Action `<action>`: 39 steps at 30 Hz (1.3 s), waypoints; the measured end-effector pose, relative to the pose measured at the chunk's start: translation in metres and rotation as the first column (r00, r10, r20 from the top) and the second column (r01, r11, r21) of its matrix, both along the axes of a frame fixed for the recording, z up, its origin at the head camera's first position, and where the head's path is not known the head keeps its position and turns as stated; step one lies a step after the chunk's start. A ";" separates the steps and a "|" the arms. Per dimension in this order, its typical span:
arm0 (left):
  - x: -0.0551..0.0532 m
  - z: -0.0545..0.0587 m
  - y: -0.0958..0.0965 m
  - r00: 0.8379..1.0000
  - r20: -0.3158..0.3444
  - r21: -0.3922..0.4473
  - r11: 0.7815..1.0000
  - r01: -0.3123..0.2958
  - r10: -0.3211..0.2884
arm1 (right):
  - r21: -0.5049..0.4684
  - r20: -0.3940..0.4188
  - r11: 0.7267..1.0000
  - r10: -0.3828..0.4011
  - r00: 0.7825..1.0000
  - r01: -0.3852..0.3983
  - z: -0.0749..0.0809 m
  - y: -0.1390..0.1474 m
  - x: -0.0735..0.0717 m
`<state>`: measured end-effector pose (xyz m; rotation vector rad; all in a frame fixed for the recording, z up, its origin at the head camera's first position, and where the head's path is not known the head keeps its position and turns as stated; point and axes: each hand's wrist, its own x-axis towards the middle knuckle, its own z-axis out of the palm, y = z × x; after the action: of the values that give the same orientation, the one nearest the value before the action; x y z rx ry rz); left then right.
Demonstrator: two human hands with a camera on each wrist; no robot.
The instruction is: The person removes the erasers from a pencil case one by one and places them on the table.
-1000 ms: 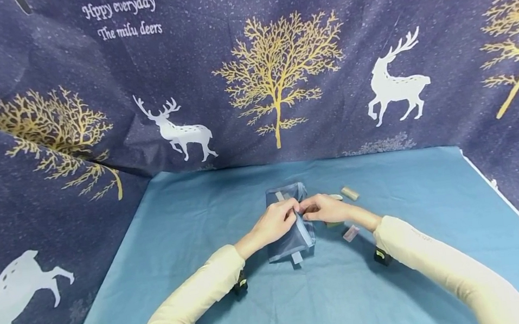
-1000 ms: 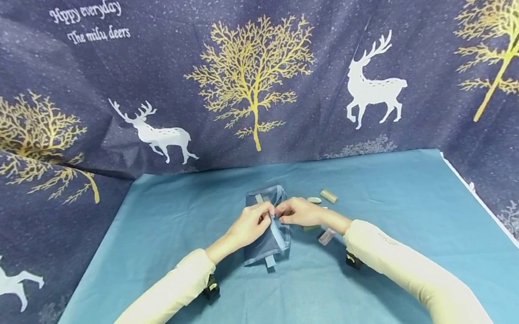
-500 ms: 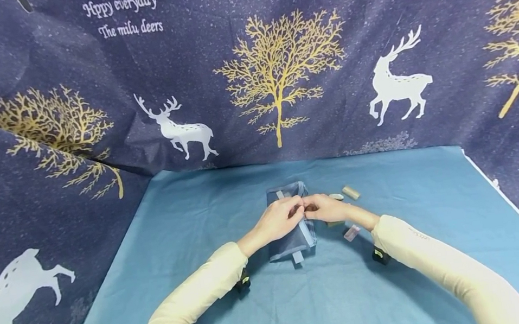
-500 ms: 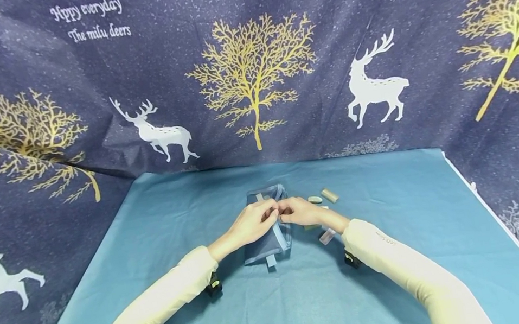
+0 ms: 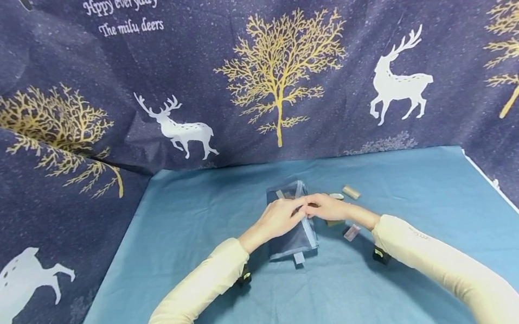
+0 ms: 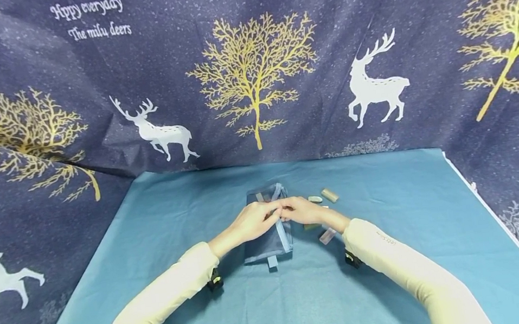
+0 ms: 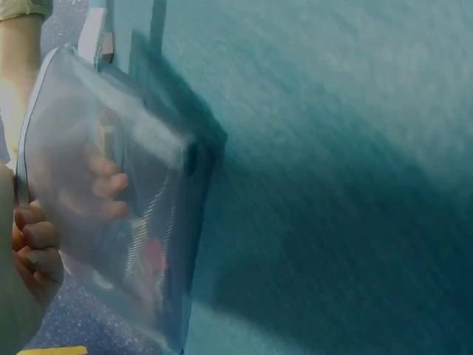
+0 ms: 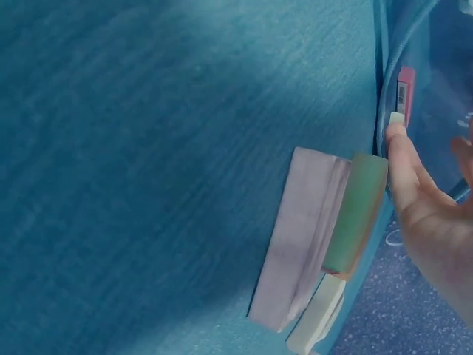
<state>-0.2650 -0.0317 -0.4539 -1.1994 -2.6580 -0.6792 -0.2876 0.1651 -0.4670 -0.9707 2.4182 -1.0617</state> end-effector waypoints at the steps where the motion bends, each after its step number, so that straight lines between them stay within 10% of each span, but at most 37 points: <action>1: 0.000 0.000 0.000 1.000 -0.011 -0.017 1.000 0.005 -0.005 | 0.005 0.001 1.000 0.004 1.000 -0.004 0.000 0.000 0.000; 39: 0.004 0.002 -0.011 0.999 0.033 0.135 0.991 -0.016 0.012 | 0.165 -0.039 0.983 -0.072 0.997 0.078 0.001 -0.014 -0.010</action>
<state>-0.2608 -0.0428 -0.4523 -1.1422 -2.5949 -0.8679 -0.2980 0.1512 -0.4665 -0.8544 2.5413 -0.8571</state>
